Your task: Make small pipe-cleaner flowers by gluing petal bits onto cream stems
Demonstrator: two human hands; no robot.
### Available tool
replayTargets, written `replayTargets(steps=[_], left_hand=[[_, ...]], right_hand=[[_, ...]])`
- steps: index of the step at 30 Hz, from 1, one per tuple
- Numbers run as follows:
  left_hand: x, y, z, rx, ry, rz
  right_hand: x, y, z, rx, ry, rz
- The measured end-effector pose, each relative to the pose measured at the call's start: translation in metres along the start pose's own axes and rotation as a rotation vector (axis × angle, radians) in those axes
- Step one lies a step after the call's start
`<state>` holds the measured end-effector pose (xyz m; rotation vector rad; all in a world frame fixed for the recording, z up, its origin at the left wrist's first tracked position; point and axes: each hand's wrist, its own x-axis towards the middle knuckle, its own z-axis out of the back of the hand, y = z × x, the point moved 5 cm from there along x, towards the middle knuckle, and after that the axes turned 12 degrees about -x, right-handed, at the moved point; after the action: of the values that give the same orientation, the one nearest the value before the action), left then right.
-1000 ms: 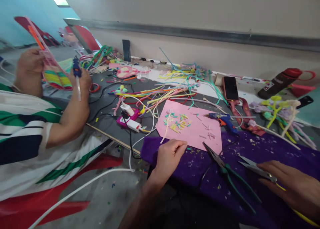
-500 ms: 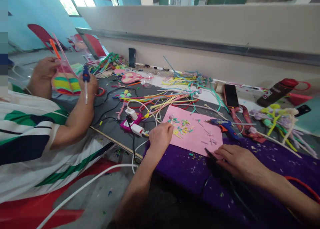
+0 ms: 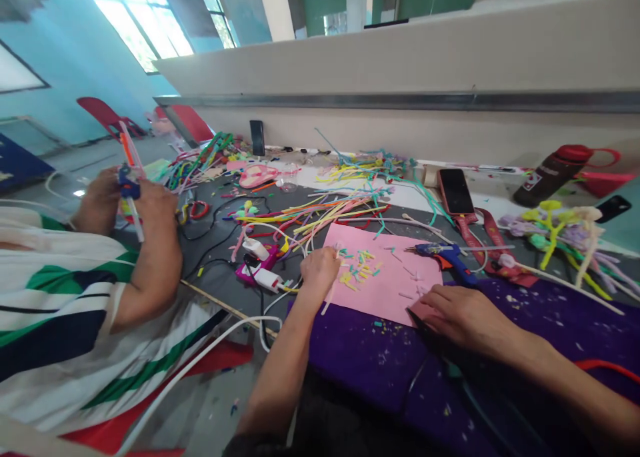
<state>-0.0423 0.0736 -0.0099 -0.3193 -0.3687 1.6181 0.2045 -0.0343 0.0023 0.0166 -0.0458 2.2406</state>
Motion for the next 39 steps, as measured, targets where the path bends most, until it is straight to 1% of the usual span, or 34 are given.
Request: replayTargets(steps=[6, 9, 12, 17, 19, 22, 24, 26, 28, 30, 32, 34, 36, 39], left_hand=[[0.005, 0.004, -0.004, -0.154, -0.029, 0.032], [0.007, 0.008, -0.003, -0.306, -0.063, 0.037], [0.01, 0.013, -0.001, -0.521, -0.072, 0.031], [0.007, 0.014, -0.002, -0.916, 0.029, 0.031], [0.005, 0.011, 0.002, -1.016, 0.064, 0.019], [0.001, 0.001, 0.009, -1.247, 0.148, 0.002], [0.0, -0.01, 0.013, -1.416, 0.223, -0.011], [-0.001, -0.022, 0.016, -1.5, 0.285, -0.029], [-0.002, -0.034, 0.016, -1.524, 0.32, -0.043], [-0.004, -0.044, 0.015, -1.538, 0.319, -0.049], [-0.005, -0.05, 0.011, -1.555, 0.296, -0.053], [-0.008, -0.052, 0.007, -1.565, 0.265, -0.062], [-0.01, -0.051, 0.004, -1.564, 0.233, -0.063], [-0.012, -0.05, 0.001, -1.527, 0.209, -0.065]], right_hand=[[0.001, 0.002, -0.004, 0.082, 0.008, 0.007], [0.002, 0.003, -0.005, 0.105, -0.003, 0.023], [0.002, 0.004, -0.009, 0.11, 0.005, 0.021], [0.004, 0.008, -0.011, 0.151, 0.041, 0.019], [0.006, 0.01, -0.006, 0.224, 0.05, 0.016], [0.011, 0.011, 0.012, 0.357, 0.039, -0.015], [0.018, 0.011, 0.029, 0.423, -0.003, -0.054], [0.03, 0.01, 0.047, 0.462, -0.089, -0.102], [0.047, 0.008, 0.063, 0.498, -0.223, -0.145], [0.065, 0.006, 0.072, 0.568, -0.364, -0.195], [0.083, 0.002, 0.075, 0.657, -0.493, -0.26], [0.098, -0.001, 0.073, 0.717, -0.573, -0.304], [0.108, -0.002, 0.069, 0.758, -0.587, -0.318], [0.117, -0.001, 0.062, 0.799, -0.553, -0.307]])
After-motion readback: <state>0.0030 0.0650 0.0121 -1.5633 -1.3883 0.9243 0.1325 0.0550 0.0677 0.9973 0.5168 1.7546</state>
